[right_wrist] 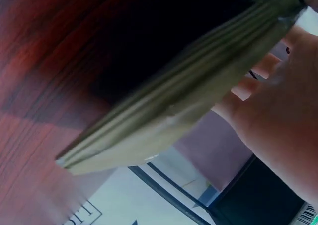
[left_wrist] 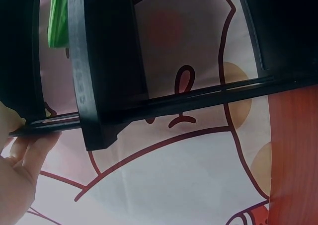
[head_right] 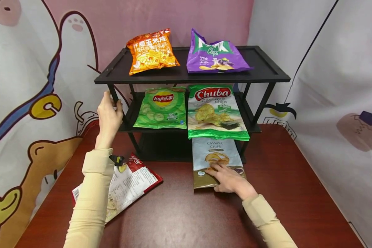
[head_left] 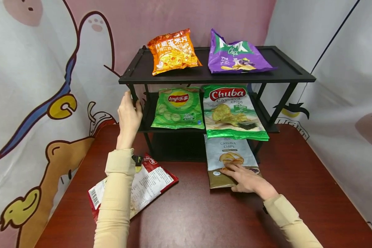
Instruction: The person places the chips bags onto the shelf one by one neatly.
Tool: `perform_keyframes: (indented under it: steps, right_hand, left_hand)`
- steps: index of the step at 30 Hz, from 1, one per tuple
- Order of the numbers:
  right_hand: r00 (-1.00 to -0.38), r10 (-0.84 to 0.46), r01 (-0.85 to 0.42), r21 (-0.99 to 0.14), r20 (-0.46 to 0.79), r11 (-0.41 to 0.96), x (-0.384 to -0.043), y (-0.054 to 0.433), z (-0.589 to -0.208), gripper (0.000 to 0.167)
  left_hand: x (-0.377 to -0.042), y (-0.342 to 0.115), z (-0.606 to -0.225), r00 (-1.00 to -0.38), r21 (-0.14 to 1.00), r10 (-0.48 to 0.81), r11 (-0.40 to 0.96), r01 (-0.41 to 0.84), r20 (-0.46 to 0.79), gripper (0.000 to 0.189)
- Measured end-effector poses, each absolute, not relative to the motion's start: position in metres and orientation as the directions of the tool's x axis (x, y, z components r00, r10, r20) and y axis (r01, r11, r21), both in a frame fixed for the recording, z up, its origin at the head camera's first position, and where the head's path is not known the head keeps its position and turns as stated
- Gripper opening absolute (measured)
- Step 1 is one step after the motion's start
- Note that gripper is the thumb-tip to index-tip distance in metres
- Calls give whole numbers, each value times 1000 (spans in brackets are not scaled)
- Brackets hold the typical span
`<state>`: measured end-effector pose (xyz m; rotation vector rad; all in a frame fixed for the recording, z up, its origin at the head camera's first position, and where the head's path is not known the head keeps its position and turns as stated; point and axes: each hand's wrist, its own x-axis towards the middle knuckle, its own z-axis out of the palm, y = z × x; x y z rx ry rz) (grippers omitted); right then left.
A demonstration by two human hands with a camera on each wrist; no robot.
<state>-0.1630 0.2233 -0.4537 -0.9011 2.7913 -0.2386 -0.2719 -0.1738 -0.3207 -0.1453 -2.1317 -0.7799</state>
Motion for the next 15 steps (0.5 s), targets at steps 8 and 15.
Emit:
perform_keyframes:
  steps: [8,15]
  right_hand:
    - [-795,-597,-567,-218,-104,794,-171,223,-456,64]
    - [-802,-590,-564,-205,-94,800,-180,226,-459,64]
  left_hand:
    - [-272,-174,-321,-638,478,-163,801,360,752,28]
    - [-272,-174,-320,-640,480,-162,800,360,751,28]
